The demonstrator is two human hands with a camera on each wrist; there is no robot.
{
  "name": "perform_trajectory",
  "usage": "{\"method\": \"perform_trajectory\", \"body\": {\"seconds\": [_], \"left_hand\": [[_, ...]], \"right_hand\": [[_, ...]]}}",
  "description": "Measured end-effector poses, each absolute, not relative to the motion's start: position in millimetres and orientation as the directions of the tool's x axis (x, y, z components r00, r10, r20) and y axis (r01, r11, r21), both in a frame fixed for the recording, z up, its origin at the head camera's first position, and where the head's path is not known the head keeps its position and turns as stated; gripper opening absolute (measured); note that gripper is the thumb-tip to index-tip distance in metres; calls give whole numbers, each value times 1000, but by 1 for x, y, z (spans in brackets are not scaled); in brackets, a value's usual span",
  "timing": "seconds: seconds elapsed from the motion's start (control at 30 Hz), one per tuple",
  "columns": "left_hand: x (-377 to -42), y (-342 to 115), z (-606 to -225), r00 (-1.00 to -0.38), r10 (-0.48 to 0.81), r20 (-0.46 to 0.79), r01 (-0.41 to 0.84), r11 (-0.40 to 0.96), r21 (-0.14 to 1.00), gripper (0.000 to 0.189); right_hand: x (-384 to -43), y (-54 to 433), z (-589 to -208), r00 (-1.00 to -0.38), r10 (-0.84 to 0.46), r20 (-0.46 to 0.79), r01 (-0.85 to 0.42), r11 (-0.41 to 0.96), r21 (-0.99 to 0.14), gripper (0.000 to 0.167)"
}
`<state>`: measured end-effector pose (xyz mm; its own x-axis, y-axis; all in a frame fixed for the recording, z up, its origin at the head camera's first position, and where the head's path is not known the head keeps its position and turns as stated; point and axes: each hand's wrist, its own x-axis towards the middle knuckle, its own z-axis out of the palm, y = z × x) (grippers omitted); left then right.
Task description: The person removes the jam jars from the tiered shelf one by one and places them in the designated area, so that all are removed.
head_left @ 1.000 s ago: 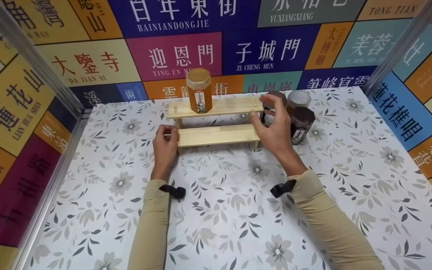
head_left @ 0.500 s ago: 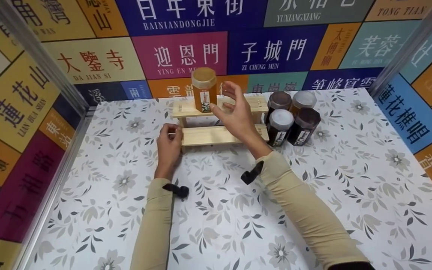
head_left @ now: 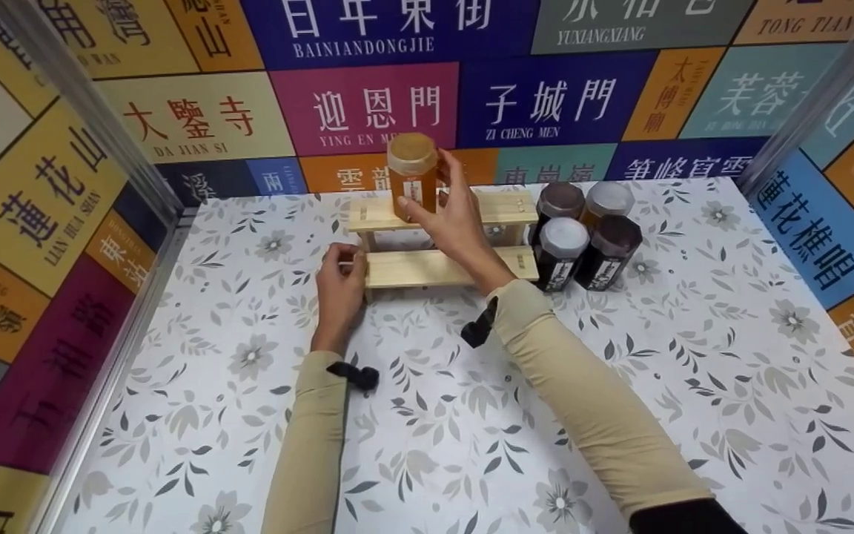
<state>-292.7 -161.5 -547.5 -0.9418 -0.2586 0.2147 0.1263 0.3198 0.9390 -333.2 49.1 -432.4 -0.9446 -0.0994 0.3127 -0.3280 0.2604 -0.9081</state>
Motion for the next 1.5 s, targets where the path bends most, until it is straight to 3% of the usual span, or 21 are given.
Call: {"method": "perform_trajectory", "body": {"seconds": [0.57,0.8,1.13,1.5], "left_hand": [[-292,-161,-548,-939,-253,233,147,318,937,16],[-293,-163,-544,-936,-246,250,166,315,934,16],[-294,-162,-546,-936,-246,250,164,322,932,15],[-293,-162,-549,-939,-251,235,145,331,933,16]], "right_hand": [[-323,57,-442,-889,-18,457,-431,368,-824,84],[-305,77,-442,-877,-24,480,-463,309,-831,82],[-281,143,-426,-876,70,477,-459,179,-870,78],[-278,237,-425,-864,268,426,-372,232,-899,73]]}}
